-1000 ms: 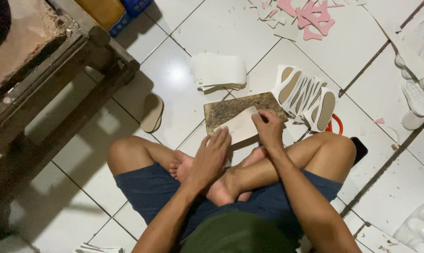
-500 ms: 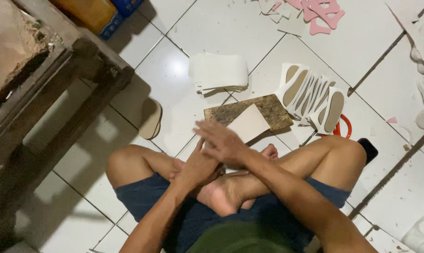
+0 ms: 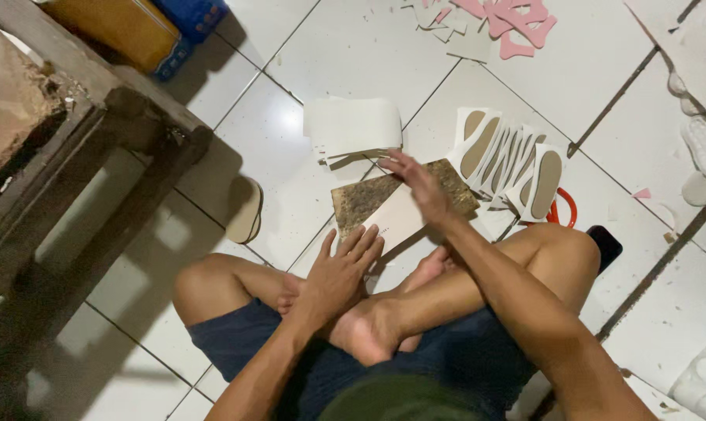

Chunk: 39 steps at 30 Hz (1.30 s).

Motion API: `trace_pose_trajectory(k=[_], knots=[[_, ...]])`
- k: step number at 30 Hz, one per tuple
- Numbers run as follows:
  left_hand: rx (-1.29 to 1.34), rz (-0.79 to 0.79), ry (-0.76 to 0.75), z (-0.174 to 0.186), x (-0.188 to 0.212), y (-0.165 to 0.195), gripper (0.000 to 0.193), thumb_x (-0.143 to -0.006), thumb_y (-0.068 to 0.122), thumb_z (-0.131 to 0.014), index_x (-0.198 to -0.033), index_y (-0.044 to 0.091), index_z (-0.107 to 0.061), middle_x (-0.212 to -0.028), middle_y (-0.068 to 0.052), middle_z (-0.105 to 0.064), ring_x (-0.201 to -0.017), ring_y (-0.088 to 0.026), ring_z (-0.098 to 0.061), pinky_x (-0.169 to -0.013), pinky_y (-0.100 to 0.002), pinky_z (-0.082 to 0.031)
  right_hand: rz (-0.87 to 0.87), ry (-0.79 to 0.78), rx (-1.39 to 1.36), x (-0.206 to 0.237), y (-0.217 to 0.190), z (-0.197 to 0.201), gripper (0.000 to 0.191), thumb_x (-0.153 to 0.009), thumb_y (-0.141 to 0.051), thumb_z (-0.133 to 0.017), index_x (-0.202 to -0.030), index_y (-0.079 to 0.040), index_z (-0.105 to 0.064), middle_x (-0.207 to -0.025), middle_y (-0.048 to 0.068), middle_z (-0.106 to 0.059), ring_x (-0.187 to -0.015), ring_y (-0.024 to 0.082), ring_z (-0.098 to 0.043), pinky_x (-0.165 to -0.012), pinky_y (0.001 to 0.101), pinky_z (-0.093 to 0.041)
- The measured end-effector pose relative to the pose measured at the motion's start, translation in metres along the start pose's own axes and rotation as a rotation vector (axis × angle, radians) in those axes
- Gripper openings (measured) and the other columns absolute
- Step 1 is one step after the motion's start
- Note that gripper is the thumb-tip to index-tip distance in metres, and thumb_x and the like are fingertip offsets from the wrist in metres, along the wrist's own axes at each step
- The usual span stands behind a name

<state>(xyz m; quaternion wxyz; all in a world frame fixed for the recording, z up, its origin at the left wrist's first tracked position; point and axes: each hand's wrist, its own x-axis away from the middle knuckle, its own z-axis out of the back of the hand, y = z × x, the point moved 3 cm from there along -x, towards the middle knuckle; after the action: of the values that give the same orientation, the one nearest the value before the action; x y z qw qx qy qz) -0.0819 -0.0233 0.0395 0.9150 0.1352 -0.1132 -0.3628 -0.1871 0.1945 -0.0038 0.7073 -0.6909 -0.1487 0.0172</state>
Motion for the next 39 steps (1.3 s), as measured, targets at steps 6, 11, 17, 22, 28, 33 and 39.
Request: trace_pose_trajectory(k=[6,11,17,22,28,33,39], knots=[[0.039,0.005,0.249,-0.008,-0.018,0.014,0.046,-0.081,0.014,-0.073,-0.124,0.008,-0.059,-0.147,-0.013,-0.055,-0.139,-0.028,-0.049,-0.118,-0.051,-0.033,0.123,0.044,0.164,0.048,-0.012,-0.001,0.046,-0.101,-0.024,-0.062,-0.144,-0.007,-0.056,-0.14,0.016,-0.063,-0.132,0.029,-0.06,-0.114,0.0416,-0.047],[0.73,0.167,0.609,-0.001,-0.004,0.027,0.034,-0.088,0.004,-0.072,-0.122,0.006,-0.067,-0.127,-0.012,-0.071,-0.123,-0.029,-0.065,-0.106,-0.04,-0.05,0.426,0.128,0.75,0.135,-0.026,-0.016,0.033,-0.09,-0.012,-0.072,-0.123,-0.006,-0.07,-0.12,0.014,-0.073,-0.119,0.03,-0.067,-0.105,0.0429,-0.049],[1.168,0.446,0.542,-0.012,0.008,0.045,0.04,-0.091,0.012,-0.071,-0.129,0.0,-0.063,-0.117,-0.012,-0.073,-0.108,-0.021,-0.068,-0.095,-0.033,-0.054,0.215,0.452,0.488,0.155,-0.015,0.048,0.027,-0.094,-0.012,-0.073,-0.118,-0.001,-0.072,-0.108,0.011,-0.077,-0.102,0.02,-0.071,-0.09,0.034,-0.056],[1.287,0.581,0.421,-0.025,0.011,0.041,0.031,-0.095,0.014,-0.069,-0.122,0.0,-0.07,-0.108,-0.012,-0.078,-0.101,-0.017,-0.072,-0.091,-0.03,-0.056,-0.046,0.729,0.185,0.139,-0.012,0.169,0.038,-0.095,-0.016,-0.07,-0.129,0.0,-0.068,-0.106,0.009,-0.076,-0.095,0.015,-0.068,-0.083,0.0271,-0.055],[1.467,0.551,0.521,-0.029,0.015,0.012,0.029,-0.097,0.011,-0.065,-0.123,-0.002,-0.065,-0.111,-0.01,-0.076,-0.104,-0.015,-0.07,-0.093,-0.028,-0.054,-0.489,0.662,0.552,0.124,-0.002,0.207,0.049,-0.09,-0.028,-0.07,-0.132,-0.003,-0.064,-0.106,0.02,-0.073,-0.092,0.032,-0.07,-0.078,0.042,-0.056],[0.972,0.666,0.716,-0.014,0.029,-0.077,0.036,-0.098,0.02,-0.067,-0.13,0.002,-0.066,-0.111,-0.014,-0.075,-0.102,-0.021,-0.07,-0.091,-0.032,-0.054,-0.161,0.721,1.071,0.108,-0.011,0.176,0.047,-0.088,-0.026,-0.077,-0.127,-0.001,-0.068,-0.124,0.024,-0.064,-0.108,0.044,-0.062,-0.09,0.0494,-0.05],[0.202,0.852,0.52,-0.007,0.045,-0.168,0.057,-0.088,0.03,-0.076,-0.136,0.002,-0.061,-0.125,-0.027,-0.062,-0.117,-0.047,-0.055,-0.099,-0.054,-0.044,0.294,0.489,0.86,0.062,-0.037,0.077,0.034,-0.091,-0.012,-0.072,-0.124,-0.004,-0.066,-0.125,0.017,-0.066,-0.116,0.036,-0.063,-0.098,0.0427,-0.051]])
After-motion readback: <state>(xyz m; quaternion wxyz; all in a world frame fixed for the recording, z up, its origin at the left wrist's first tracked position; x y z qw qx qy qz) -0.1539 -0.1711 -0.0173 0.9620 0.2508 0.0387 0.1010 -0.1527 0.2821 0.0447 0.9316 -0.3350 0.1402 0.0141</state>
